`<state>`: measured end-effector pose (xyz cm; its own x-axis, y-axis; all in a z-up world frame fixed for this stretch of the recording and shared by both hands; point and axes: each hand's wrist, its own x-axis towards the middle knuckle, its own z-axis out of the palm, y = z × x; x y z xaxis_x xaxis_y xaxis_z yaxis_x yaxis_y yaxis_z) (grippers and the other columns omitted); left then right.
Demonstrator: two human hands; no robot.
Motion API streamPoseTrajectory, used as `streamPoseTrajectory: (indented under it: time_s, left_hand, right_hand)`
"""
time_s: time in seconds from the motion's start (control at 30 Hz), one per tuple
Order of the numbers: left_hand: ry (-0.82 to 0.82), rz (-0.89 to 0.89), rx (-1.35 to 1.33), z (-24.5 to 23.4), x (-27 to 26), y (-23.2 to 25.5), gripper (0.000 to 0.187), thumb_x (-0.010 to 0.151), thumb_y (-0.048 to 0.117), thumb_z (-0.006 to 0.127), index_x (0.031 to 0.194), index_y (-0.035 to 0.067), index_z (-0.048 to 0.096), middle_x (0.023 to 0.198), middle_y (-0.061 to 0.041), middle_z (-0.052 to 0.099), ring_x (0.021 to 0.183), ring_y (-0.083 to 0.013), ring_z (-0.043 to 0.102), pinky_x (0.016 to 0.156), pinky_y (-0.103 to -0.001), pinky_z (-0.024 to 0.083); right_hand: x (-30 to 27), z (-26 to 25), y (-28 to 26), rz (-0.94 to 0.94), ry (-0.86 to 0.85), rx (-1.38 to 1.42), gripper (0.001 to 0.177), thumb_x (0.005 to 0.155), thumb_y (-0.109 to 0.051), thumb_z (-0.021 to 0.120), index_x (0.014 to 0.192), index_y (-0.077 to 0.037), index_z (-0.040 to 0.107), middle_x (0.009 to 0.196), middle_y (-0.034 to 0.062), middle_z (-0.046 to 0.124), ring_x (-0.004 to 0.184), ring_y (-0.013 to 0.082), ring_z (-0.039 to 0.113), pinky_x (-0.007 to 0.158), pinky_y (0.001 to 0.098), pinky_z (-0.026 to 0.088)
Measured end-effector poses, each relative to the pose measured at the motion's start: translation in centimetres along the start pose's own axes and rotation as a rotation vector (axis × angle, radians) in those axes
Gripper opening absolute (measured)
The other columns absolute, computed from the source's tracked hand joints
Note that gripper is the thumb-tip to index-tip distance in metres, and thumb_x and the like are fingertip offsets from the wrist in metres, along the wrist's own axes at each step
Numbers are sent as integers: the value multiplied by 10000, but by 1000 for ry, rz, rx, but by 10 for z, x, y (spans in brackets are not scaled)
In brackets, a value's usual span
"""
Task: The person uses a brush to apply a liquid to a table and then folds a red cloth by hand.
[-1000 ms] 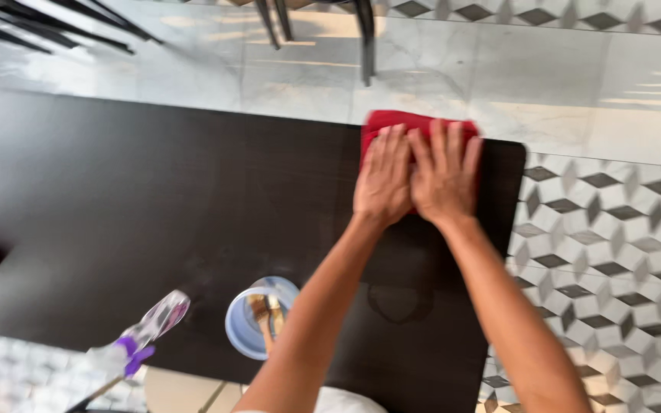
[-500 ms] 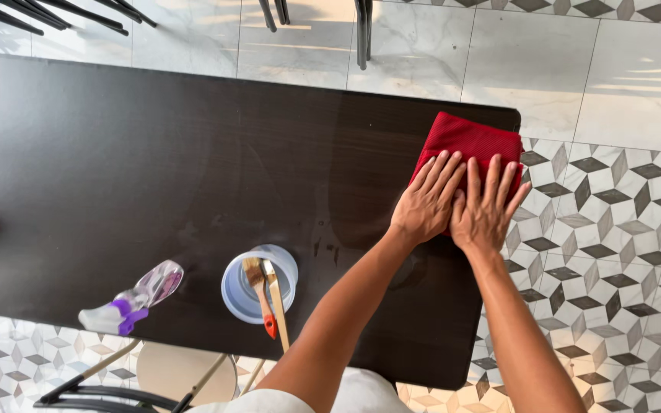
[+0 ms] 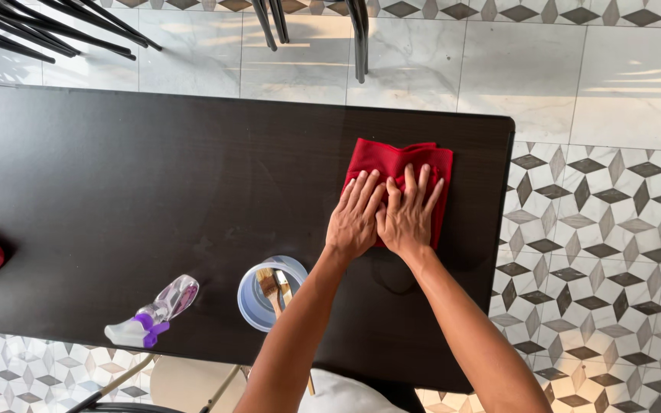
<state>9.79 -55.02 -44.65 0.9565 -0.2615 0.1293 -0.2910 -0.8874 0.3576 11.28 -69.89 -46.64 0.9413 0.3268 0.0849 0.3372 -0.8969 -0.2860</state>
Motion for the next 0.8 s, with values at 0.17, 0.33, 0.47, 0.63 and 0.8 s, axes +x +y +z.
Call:
streamPoseTrajectory:
  time_s: [0.17, 0.33, 0.47, 0.63, 0.8]
  left_hand:
    - [-41, -77, 61, 2, 35, -19, 537, 1075, 273, 402, 1563, 51, 395, 1672, -164, 304, 1568, -317, 251, 1293, -444, 190]
    - [-67, -68, 124, 8, 77, -38, 562, 1080, 302, 372, 1578, 43, 368, 1680, -164, 277, 1573, -316, 229, 1297, -442, 174]
    - [-39, -74, 115, 14, 92, -45, 559, 1091, 310, 362, 1581, 41, 364, 1681, -165, 273, 1573, -321, 223, 1302, -446, 165]
    - [12, -75, 91, 11, 78, -31, 557, 1095, 296, 372, 1585, 31, 373, 1673, -176, 299, 1574, -333, 235, 1306, -457, 172]
    - [4, -67, 13, 11, 11, 24, 581, 1063, 277, 396, 1570, -7, 372, 1651, -222, 323, 1559, -385, 252, 1297, -484, 184]
  right_hand:
    - [52, -10, 2, -17, -47, 2, 668, 960, -321, 488, 1598, -154, 379, 1682, 250, 193, 1562, 498, 80, 1212, 744, 24]
    - [97, -9, 13, 3, -60, 39, 681, 970, -323, 480, 1632, -218, 363, 1708, 217, 183, 1574, 473, 79, 1222, 722, 14]
    - [116, -2, 22, -4, -36, 34, 659, 994, -325, 474, 1636, -216, 374, 1708, 208, 200, 1573, 463, 91, 1224, 712, 14]
    - [93, -9, 17, -4, 24, 21, 629, 1018, -332, 487, 1630, -211, 401, 1701, 198, 247, 1577, 454, 134, 1248, 687, 39]
    - [11, -31, 17, -1, 14, 50, 639, 994, -312, 502, 1620, -233, 398, 1698, 172, 267, 1583, 430, 158, 1270, 661, 60]
